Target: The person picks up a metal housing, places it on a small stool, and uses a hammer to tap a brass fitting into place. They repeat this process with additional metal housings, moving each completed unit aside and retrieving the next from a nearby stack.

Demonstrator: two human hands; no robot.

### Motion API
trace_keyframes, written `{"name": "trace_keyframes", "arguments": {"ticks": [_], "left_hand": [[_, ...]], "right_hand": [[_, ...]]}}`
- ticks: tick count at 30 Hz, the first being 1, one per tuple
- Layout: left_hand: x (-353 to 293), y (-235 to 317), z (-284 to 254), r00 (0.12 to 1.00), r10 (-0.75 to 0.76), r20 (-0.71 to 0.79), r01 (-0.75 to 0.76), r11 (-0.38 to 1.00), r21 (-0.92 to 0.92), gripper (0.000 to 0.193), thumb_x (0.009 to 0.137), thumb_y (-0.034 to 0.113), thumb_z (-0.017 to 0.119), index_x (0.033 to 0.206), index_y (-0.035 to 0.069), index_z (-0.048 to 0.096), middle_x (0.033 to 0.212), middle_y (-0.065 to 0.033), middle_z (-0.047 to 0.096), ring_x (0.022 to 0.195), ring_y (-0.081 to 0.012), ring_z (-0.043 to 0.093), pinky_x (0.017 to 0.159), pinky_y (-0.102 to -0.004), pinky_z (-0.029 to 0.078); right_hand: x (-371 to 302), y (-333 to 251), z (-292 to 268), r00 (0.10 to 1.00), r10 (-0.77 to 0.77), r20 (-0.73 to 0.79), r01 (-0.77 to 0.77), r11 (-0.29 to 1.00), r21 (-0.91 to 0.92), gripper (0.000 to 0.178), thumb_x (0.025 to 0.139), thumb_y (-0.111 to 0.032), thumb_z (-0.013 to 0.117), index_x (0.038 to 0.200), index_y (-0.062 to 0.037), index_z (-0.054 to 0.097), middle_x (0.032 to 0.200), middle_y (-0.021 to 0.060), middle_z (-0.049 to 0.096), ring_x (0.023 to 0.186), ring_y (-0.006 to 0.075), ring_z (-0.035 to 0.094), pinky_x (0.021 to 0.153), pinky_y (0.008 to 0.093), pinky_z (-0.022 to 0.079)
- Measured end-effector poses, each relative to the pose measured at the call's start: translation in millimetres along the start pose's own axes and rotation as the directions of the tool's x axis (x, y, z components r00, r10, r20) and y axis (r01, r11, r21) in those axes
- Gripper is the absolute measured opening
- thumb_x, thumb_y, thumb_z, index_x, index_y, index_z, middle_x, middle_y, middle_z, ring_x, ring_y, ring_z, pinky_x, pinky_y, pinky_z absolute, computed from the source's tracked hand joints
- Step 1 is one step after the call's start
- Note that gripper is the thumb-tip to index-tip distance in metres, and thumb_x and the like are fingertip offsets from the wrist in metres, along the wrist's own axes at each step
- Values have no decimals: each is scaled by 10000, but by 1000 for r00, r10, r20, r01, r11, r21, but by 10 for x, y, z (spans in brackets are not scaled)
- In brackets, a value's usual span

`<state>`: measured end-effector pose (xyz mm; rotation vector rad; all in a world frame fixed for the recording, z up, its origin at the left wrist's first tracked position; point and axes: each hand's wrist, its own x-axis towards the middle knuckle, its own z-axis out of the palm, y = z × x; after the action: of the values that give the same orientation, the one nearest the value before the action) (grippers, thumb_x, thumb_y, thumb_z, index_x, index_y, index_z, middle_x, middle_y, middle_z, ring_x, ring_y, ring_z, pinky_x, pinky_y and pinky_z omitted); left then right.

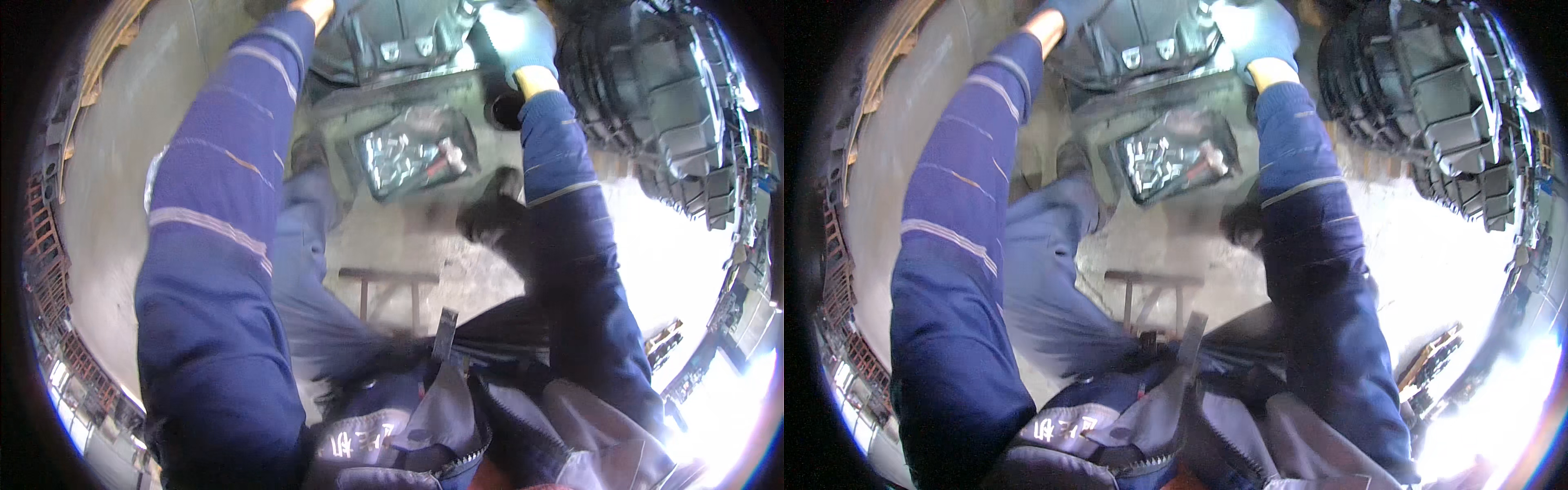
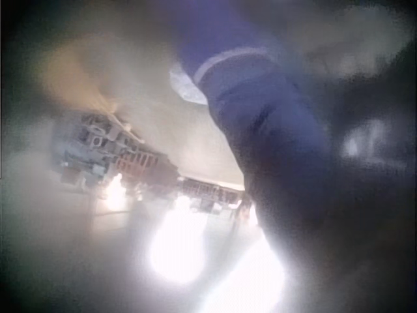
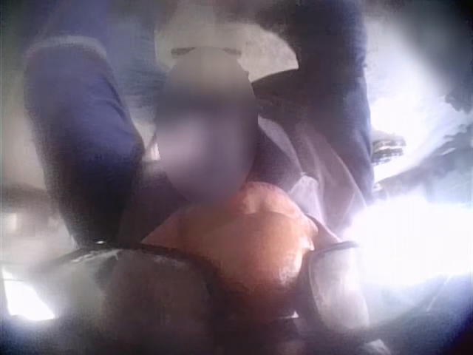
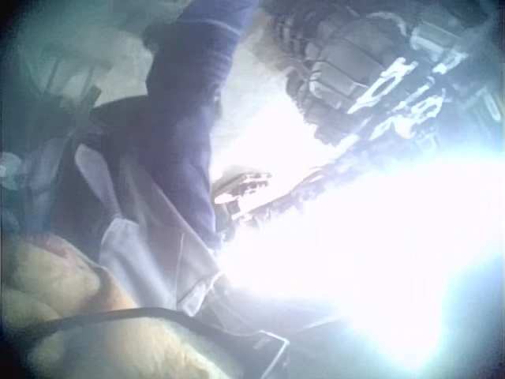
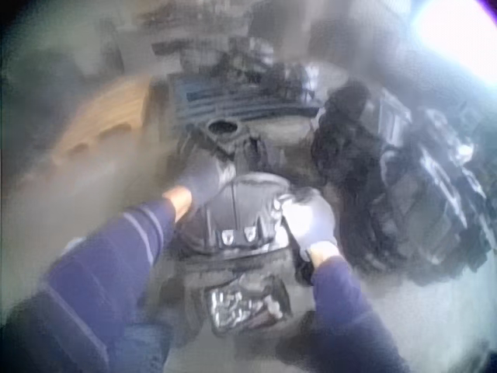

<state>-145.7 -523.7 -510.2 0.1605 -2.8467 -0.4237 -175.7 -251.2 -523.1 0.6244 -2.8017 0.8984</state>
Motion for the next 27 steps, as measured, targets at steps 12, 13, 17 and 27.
{"name": "trace_keyframes", "arguments": {"ticks": [12, 13, 17, 27], "left_hand": [[43, -34, 31, 997, 13, -81, -31, 973, -229, 465, 1008, 360, 530, 854, -33, 726, 871, -282, 705, 816, -428, 697, 761, -527, 496], [42, -30, 15, 987, 50, -152, -90, 960, -264, 452, 1013, 357, 531, 895, -32, 729, 878, -283, 704, 819, -431, 693, 764, -528, 494], [40, -10, -71, 946, -174, 273, 209, 973, -103, 574, 1029, 487, 427, 1089, 12, 742, 1118, -261, 710, 1063, -442, 676, 955, -513, 502], [3, 21, -128, 956, -117, 270, 141, 987, -71, 519, 1034, 476, 429, 1173, 83, 739, 1159, -238, 712, 1091, -437, 674, 968, -500, 505]], "right_hand": [[-3505, 741, 2317, 478, 666, 573, -747, 651, -133, 301, 990, -282, 566, 1079, -31, 706, 944, 153, 737, 824, 325, 709, 708, 429, 546], [-3475, 743, 2379, 468, 677, 568, -754, 641, -142, 293, 989, -279, 570, 1077, -34, 705, 936, 149, 734, 815, 320, 707, 701, 426, 545], [-3270, 742, 2251, 403, 665, 629, -762, 624, -172, 264, 982, -268, 587, 1068, -46, 699, 907, 134, 724, 780, 302, 699, 670, 411, 541], [-3194, 394, 914, 379, 614, 692, -918, 158, 363, 193, 966, -241, 629, 1047, -75, 685, 832, 95, 699, 693, 255, 679, 594, 375, 532]]}}
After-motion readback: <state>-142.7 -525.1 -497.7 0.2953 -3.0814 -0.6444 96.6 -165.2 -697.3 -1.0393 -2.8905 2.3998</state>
